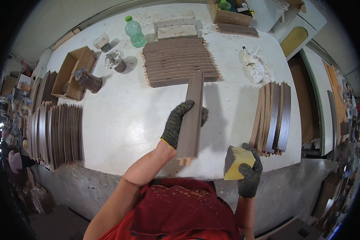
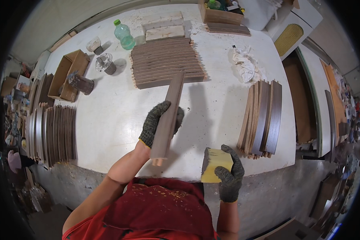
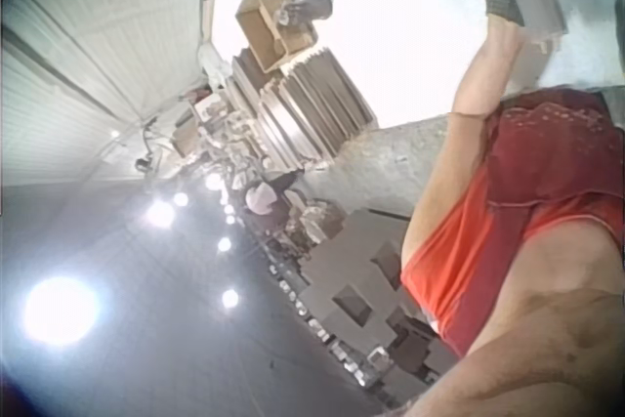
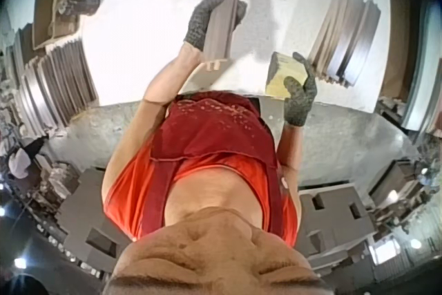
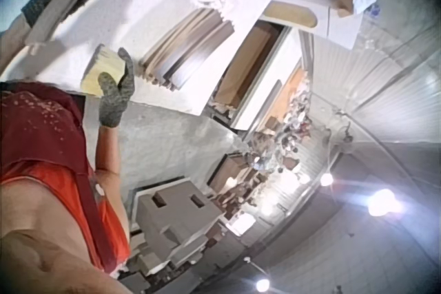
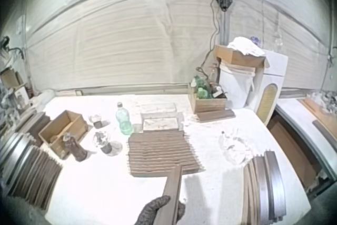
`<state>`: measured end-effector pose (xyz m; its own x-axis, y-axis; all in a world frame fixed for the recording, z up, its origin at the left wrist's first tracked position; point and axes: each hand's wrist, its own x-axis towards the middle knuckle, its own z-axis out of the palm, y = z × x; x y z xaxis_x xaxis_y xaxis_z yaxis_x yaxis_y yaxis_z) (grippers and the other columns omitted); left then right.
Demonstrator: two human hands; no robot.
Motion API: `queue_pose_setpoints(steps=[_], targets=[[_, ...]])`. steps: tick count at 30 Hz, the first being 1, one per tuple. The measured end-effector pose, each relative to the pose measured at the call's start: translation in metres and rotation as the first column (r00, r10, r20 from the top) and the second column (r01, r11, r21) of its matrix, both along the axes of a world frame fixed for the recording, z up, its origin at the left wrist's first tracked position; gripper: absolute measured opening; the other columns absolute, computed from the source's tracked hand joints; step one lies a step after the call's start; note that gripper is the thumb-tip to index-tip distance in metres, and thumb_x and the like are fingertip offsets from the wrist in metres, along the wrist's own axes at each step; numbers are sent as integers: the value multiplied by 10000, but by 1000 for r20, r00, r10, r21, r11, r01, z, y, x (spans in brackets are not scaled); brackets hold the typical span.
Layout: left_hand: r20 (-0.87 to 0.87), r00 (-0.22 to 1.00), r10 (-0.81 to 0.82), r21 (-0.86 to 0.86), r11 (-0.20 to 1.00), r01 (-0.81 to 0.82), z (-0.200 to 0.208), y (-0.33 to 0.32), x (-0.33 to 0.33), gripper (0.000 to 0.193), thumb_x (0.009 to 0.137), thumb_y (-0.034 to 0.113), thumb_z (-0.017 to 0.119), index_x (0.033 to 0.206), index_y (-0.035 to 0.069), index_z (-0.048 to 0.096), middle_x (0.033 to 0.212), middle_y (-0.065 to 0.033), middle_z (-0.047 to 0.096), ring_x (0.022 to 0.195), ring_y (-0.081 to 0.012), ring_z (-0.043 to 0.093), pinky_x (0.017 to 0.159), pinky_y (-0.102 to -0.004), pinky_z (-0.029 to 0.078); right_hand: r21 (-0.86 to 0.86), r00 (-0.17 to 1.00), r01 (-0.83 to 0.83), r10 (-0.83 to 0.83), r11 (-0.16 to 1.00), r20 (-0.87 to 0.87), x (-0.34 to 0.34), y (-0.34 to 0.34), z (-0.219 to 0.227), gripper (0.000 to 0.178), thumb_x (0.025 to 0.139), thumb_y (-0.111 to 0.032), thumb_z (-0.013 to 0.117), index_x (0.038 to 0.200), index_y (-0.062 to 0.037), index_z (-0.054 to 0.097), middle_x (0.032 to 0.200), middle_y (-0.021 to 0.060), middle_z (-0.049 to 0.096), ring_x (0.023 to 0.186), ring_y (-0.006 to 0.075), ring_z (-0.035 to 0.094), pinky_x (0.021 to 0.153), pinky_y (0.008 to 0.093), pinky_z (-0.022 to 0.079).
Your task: Manually sanding the edges and surfaces of wooden slats using a sanding block.
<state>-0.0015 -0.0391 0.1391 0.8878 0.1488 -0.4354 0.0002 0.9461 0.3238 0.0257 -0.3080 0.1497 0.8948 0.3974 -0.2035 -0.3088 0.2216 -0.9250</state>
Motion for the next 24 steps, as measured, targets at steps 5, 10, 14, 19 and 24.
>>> queue_pose_setpoints(steps=[5, 10, 14, 19, 24], targets=[[55, 998, -6, 22, 1000, 4, -14, -8, 5, 376, 938, 149, 616, 1239, -62, 537, 1091, -191, 650, 976, -287, 674, 903, -386, 580, -435, 792, 59, 222, 899, 568, 3, 9, 18, 692, 709, -260, 839, 1298, 2, 587, 1233, 134, 637, 1037, 277, 642, 918, 392, 510], [-39, 999, 32, 161, 987, -25, -15, -15, 9, 432, 899, 89, 646, 1288, -14, 488, 1085, -179, 621, 927, -291, 667, 852, -424, 598, -658, 170, 249, 637, 711, 752, 2, 27, 49, 667, 698, -358, 821, 1283, -101, 628, 1178, 74, 645, 1006, 261, 620, 863, 430, 471], [-32, 999, 17, 160, 987, -11, -24, -20, 10, 546, 880, 94, 663, 1357, 48, 402, 1098, -162, 587, 906, -303, 657, 817, -445, 608, -796, -81, 186, 817, 576, 571, -1, 45, 61, 625, 713, -345, 723, 1283, -102, 641, 1263, 66, 596, 1030, 251, 603, 812, 440, 464], [-82, 994, 72, 233, 971, -51, -30, -18, 9, 537, 876, 91, 665, 1345, 85, 405, 1113, -158, 575, 907, -308, 652, 807, -453, 610, -806, -161, 266, 849, 529, 504, -2, 39, 43, 601, 731, -318, 699, 1288, -102, 637, 1238, 79, 600, 1043, 262, 594, 823, 457, 456], [-98, 990, 97, 242, 968, -71, -28, -12, 7, 521, 869, 85, 666, 1325, 85, 413, 1104, -154, 573, 904, -310, 649, 803, -453, 610, -876, 59, 344, 923, 339, 381, 15, 22, 39, 593, 715, -353, 760, 1252, -128, 644, 1181, 84, 631, 1018, 307, 603, 863, 463, 466]])
